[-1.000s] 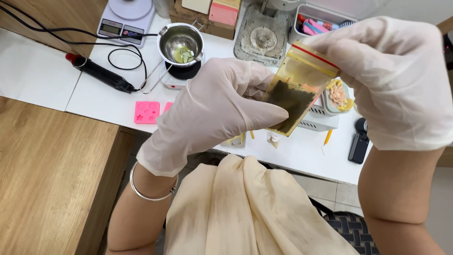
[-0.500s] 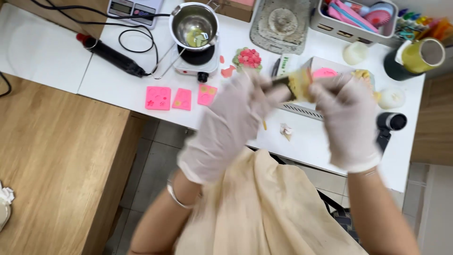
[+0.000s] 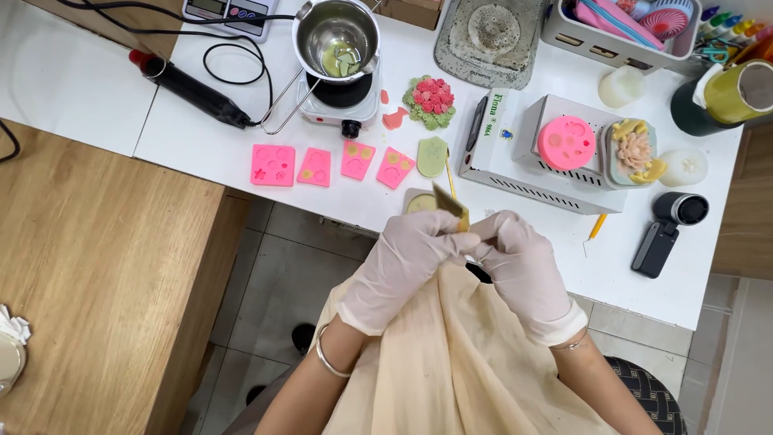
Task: Mixing blue dye powder into melted wax in a small pot and preparing materials for candle molds.
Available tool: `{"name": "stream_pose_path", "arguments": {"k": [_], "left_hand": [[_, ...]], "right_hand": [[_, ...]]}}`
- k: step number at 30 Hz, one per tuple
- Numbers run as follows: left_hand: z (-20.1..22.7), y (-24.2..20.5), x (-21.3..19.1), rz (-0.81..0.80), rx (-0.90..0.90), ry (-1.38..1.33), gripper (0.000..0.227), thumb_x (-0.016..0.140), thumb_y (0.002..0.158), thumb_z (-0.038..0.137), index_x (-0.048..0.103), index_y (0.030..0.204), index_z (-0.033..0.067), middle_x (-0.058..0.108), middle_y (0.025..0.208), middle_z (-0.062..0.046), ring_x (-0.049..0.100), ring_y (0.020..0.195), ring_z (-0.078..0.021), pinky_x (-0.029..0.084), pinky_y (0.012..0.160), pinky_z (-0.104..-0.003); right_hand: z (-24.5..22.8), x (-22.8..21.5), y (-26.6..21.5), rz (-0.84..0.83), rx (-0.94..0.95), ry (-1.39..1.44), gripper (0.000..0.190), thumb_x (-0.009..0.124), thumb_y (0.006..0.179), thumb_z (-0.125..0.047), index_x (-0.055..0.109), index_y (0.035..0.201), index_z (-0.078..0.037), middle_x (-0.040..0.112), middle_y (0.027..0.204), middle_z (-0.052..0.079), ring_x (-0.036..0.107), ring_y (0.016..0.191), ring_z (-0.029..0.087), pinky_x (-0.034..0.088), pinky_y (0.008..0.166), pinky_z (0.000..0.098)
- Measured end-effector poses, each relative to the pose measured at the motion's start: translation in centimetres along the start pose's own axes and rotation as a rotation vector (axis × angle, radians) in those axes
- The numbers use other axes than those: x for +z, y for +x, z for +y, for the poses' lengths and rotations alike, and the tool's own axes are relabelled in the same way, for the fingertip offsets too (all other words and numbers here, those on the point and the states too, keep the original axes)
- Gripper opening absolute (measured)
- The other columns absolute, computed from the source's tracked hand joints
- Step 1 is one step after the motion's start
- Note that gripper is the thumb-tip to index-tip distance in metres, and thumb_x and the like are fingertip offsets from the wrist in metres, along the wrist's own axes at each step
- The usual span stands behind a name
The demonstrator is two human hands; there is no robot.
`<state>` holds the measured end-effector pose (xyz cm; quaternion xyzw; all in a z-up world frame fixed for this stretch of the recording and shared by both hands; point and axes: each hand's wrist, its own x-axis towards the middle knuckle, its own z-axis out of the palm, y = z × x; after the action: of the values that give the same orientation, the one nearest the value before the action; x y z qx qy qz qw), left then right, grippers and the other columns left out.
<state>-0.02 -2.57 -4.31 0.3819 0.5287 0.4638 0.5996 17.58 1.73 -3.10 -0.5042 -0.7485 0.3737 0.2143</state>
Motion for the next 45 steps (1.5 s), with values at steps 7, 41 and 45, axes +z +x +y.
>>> {"name": "stream_pose_path", "arguments": {"k": [7,41,45], "left_hand": [[2.6,-0.8,-1.6,-0.204,-0.141,0.134,0.028,0.082,0.085,0.024,0.075,0.085,-0.0024,0.065,0.071,-0.003,0.059,0.068,-0.0072,0.048,0.062,-0.024],[-0.2,0.3,2.0,0.25,0.451,0.543,0.016,0.067,0.095,0.01,0.054,0.097,0.0,0.055,0.105,-0.019,0.054,0.099,-0.0343,0.048,0.087,-0.041],[-0.3,0.1,2.6,0.326,0.512,0.561,0.015,0.069,0.094,0.007,0.056,0.098,-0.0003,0.049,0.13,-0.029,0.048,0.125,-0.0398,0.044,0.101,-0.043]], "right_hand": [[1.2,-1.2,-0.4,-0.356,0.301,0.2,0.018,0.081,0.086,-0.015,0.071,0.082,-0.002,0.071,0.078,0.005,0.061,0.074,0.014,0.053,0.07,0.0301],[-1.3,-0.4,-0.7,0.198,-0.296,-0.148,0.021,0.075,0.094,0.005,0.066,0.108,-0.007,0.075,0.108,0.009,0.074,0.091,0.02,0.058,0.078,0.0268],[-2.5,-0.1,-0.6,0.205,-0.271,-0.462,0.044,0.077,0.078,0.007,0.071,0.119,-0.008,0.07,0.129,0.024,0.073,0.101,0.032,0.058,0.082,0.032]]}}
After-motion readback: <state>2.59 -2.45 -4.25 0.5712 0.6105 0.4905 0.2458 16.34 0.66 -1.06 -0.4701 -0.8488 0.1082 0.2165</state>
